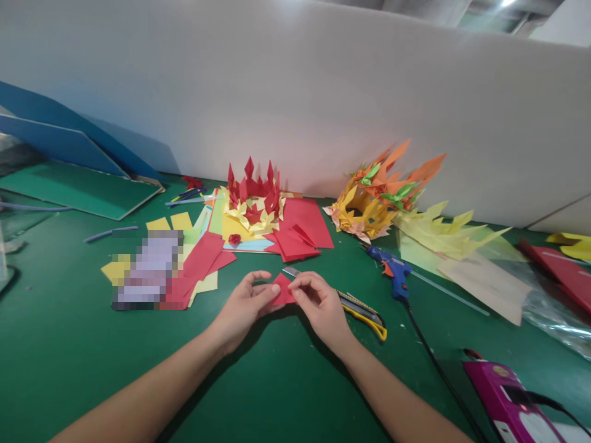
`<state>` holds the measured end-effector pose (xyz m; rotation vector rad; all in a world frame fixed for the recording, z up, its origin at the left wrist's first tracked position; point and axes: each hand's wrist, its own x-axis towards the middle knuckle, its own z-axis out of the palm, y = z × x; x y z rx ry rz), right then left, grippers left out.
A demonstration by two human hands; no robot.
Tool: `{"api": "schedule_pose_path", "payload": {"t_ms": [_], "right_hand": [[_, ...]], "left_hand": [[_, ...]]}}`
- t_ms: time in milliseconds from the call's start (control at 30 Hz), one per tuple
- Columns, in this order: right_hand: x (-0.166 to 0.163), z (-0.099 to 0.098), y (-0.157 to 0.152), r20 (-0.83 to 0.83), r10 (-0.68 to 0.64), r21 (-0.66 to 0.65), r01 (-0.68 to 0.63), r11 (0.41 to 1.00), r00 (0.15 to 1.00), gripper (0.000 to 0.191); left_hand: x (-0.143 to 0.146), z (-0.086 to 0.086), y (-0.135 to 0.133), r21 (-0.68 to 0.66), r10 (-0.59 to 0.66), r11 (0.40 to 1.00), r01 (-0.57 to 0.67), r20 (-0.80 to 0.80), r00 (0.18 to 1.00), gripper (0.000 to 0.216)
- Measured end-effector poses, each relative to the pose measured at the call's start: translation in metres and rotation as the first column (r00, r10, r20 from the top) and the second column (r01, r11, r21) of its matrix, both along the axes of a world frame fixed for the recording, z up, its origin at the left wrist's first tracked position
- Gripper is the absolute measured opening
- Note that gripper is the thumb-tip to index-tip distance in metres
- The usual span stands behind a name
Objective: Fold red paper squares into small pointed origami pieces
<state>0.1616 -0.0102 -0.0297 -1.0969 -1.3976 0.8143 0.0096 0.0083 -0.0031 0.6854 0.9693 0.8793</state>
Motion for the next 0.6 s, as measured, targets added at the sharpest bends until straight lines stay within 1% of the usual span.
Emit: {"api": "schedule_pose_path", "payload": {"t_ms": [100,167,233,300,333,400,500,600], "right_hand": [[0.0,-0.0017,-0.0003,0.026,-0.028,0.005,0.028,1.0,0.999,0.012],[0.0001,-0.0017,-0.0011,0.097,-0.056,0.041,0.053,0.998,0.994,0.016],[0.0005,-0.0011,-0.0023,0.216,-0.113,0.121,0.088,0.989,0.97,0.019],[0.0015,-0.0005,-0.0036,0.335,-0.162,0.223,0.089,0.971,0.928,0.022],[0.002,-0.0002,-0.0041,0.384,-0.167,0.266,0.064,0.962,0.908,0.024],[0.0028,0.0004,-0.0046,0.46,-0.119,0.307,-0.032,0.951,0.88,0.029],[0.0028,0.0015,-0.0041,0.515,-0.022,0.307,-0.16,0.938,0.857,0.029],[0.0019,0.0025,-0.0035,0.52,0.003,0.296,-0.184,0.937,0.854,0.021]], "left_hand": [[0.0,0.0036,0.0002,-0.08,0.015,0.997,-0.014,0.015,1.0,0.034],[0.0,0.0059,0.0001,-0.105,0.014,0.994,-0.013,0.008,1.0,0.03],[-0.0001,0.0065,0.0,-0.074,0.011,0.997,-0.012,-0.014,1.0,0.024],[-0.0002,0.0051,0.0002,-0.025,-0.001,1.0,0.0,-0.047,0.999,0.02],[-0.0003,0.0039,0.0003,0.0,-0.011,1.0,0.011,-0.067,0.998,0.02],[-0.0003,0.0015,0.0004,0.038,-0.036,0.998,0.04,-0.103,0.994,0.023],[-0.0003,-0.0002,0.0002,0.077,-0.048,0.995,0.059,-0.143,0.989,0.026],[-0.0007,0.0006,0.0001,0.098,-0.045,0.993,0.064,-0.181,0.982,0.025]]}}
